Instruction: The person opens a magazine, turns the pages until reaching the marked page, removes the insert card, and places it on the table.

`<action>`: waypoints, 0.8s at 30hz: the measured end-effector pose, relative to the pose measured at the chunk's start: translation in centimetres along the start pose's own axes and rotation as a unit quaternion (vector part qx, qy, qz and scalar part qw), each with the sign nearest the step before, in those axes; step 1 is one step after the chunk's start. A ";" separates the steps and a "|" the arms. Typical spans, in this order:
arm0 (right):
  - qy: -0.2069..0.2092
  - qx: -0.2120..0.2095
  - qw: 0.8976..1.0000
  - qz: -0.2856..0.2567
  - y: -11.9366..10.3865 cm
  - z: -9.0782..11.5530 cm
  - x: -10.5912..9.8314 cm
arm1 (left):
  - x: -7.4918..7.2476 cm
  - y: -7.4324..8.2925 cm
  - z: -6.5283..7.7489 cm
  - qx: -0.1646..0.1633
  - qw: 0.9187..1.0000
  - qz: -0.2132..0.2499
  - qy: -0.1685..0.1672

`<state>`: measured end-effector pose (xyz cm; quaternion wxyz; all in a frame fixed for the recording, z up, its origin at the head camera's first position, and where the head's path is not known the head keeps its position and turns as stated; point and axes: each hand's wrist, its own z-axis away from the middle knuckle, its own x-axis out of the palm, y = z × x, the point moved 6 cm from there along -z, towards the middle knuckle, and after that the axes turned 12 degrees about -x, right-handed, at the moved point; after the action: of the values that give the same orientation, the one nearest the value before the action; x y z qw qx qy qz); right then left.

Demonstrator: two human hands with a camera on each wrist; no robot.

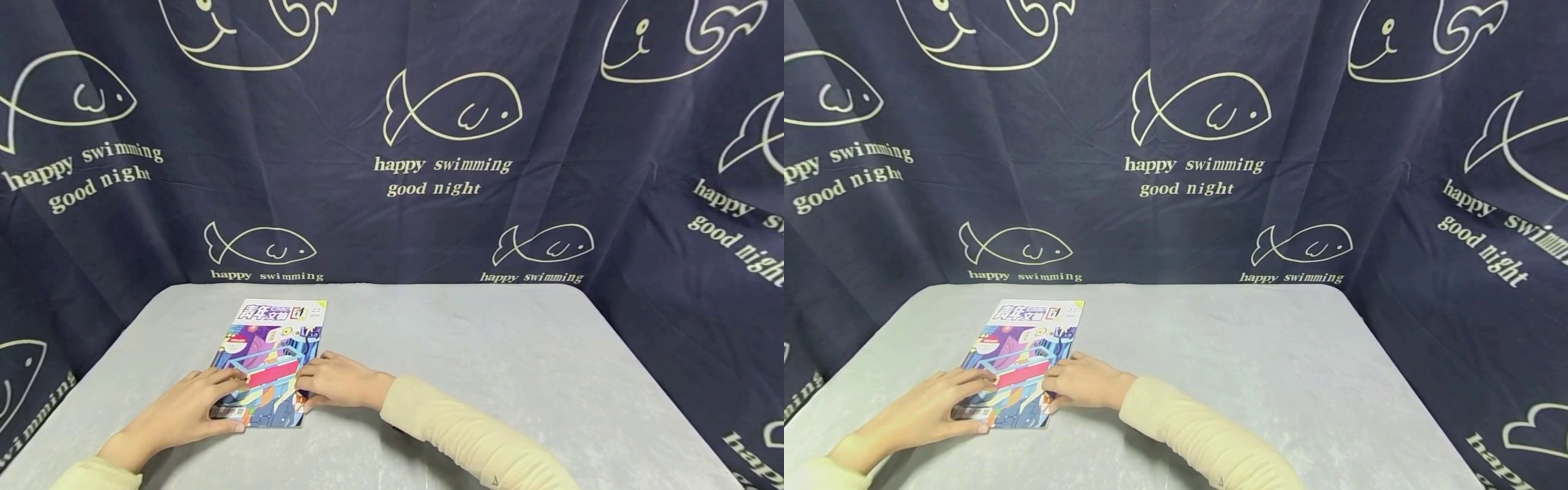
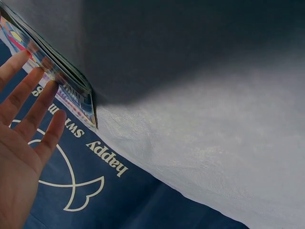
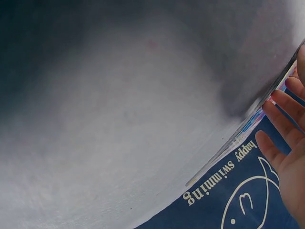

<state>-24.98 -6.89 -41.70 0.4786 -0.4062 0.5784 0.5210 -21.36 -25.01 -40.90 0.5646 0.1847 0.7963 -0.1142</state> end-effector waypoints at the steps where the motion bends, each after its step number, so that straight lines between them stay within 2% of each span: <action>1: -0.001 0.000 1.000 -0.002 0.0 0.0 0.0 | 0.0 0.0 0.0 0.002 1.000 0.001 0.005; 4: -0.004 0.000 1.000 -0.004 0.0 -0.1 0.1 | -0.1 0.0 0.1 0.008 1.000 0.000 0.015; 10: -0.003 0.000 1.000 -0.001 0.1 -0.1 0.2 | -0.1 0.0 0.0 0.009 1.000 -0.002 0.005; 18: -0.003 -0.003 1.000 -0.004 0.1 -0.1 0.1 | -0.3 0.2 0.1 0.012 1.000 -0.005 0.021; 24: 0.011 -0.008 1.000 -0.003 0.1 0.0 0.0 | -0.5 0.2 0.1 0.011 1.000 -0.003 0.025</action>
<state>-25.04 -6.89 -41.67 0.4705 -0.4175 0.5778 0.5201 -21.01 -24.94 -40.46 0.5425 0.1909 0.8092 -0.1199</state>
